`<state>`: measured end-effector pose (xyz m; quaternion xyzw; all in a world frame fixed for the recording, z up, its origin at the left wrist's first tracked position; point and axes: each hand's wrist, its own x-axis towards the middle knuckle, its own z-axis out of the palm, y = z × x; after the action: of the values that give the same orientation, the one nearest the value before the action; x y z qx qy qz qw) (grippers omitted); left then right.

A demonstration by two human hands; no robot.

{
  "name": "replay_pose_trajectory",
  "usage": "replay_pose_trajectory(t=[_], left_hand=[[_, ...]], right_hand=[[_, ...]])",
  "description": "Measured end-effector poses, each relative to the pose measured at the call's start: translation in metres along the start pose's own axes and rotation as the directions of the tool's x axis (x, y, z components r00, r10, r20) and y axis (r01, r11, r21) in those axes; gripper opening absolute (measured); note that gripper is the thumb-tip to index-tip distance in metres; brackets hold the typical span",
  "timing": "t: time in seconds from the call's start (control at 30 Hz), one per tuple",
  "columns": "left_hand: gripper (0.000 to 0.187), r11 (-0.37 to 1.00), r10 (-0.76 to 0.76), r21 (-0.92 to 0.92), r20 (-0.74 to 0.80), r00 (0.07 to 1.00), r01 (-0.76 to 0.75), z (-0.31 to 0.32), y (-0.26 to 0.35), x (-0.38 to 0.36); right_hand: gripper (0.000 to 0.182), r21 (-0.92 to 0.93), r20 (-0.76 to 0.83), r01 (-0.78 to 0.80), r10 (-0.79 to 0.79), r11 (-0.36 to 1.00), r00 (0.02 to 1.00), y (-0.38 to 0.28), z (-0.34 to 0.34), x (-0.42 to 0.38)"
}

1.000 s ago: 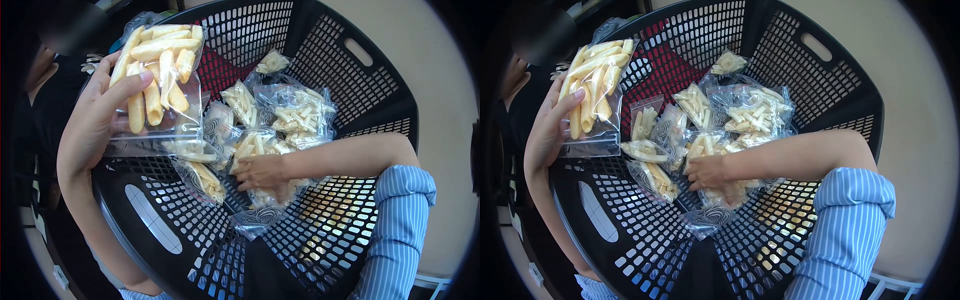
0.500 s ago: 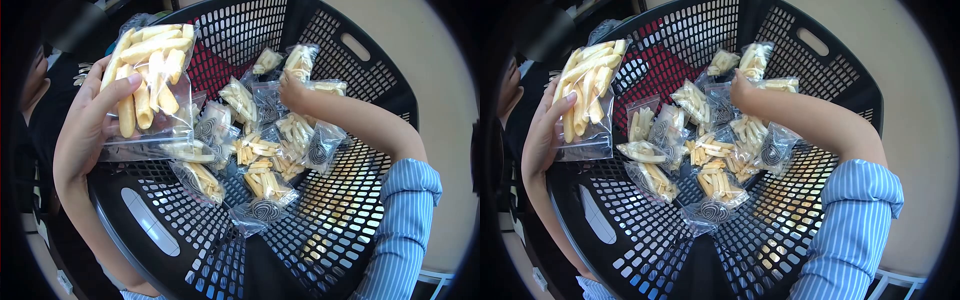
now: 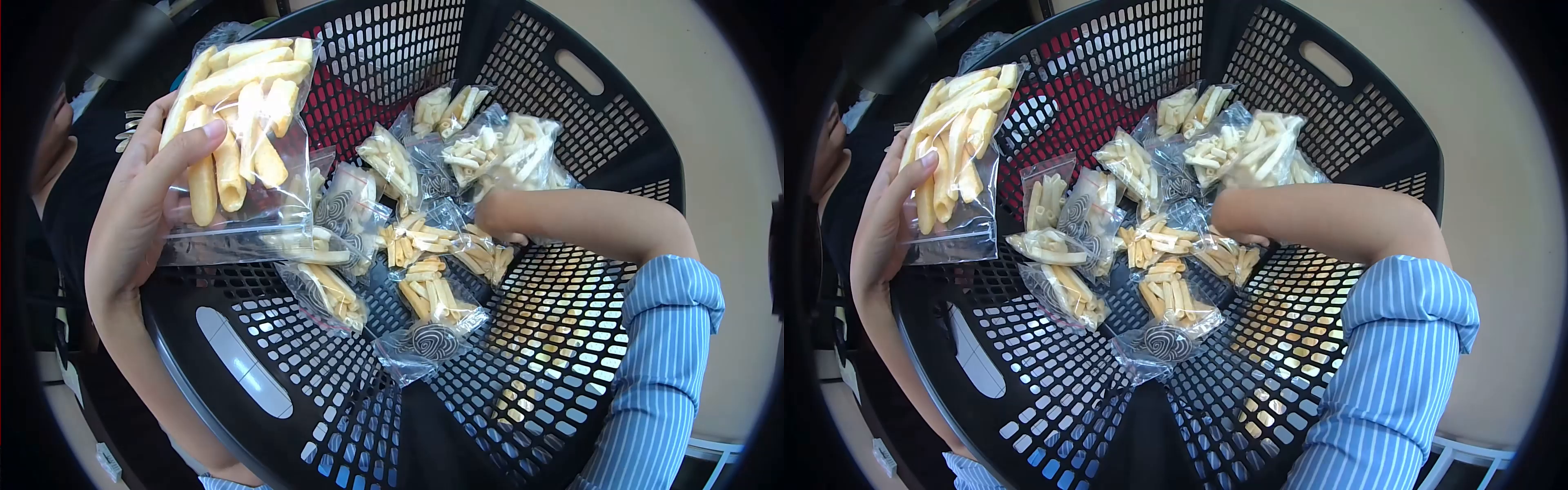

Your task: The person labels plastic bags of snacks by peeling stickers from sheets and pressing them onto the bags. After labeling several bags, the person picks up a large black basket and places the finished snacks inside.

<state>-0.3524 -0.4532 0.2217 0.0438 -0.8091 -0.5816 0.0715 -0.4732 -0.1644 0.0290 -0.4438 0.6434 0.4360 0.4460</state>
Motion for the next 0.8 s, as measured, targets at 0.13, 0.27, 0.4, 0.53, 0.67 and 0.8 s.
replay_pose_trajectory(t=[0.13, 0.27, 0.4, 0.53, 0.67, 0.8], left_hand=[[0.065, 1.000, 0.008, 0.028, -0.002, 1.000, -0.008, 0.000, 0.002, -0.001], [0.066, 0.999, -0.018, 0.030, 0.036, 0.999, 0.017, -0.003, 0.002, 0.001], [0.071, 0.996, -0.030, 0.088, 0.047, 0.998, 0.025, -0.004, 0.000, 0.002], [0.063, 0.999, 0.022, -0.032, 0.045, 0.999, -0.021, -0.001, 0.000, 0.002], [0.068, 0.999, -0.003, 0.032, 0.067, 0.998, 0.001, -0.004, 0.000, 0.002], [0.068, 0.999, -0.014, 0.042, 0.078, 0.997, 0.010, -0.004, -0.001, 0.003]], right_hand=[[0.073, 0.588, 0.184, -0.251, 0.175, 0.769, 0.967, 0.002, -0.007, -0.008], [0.106, 0.656, -0.030, -0.185, 0.271, 0.731, 0.962, -0.015, 0.009, 0.028], [0.095, 0.676, -0.364, 0.039, 0.287, 0.736, 0.886, -0.014, 0.015, 0.034], [0.082, 0.801, -0.410, 0.349, 0.019, 0.486, 0.912, 0.004, 0.004, 0.027], [0.050, 0.943, -0.316, 0.316, 0.018, -0.104, 0.949, 0.001, -0.004, 0.026], [0.038, 0.940, -0.332, 0.325, -0.055, -0.104, 0.942, -0.002, 0.002, 0.047]])
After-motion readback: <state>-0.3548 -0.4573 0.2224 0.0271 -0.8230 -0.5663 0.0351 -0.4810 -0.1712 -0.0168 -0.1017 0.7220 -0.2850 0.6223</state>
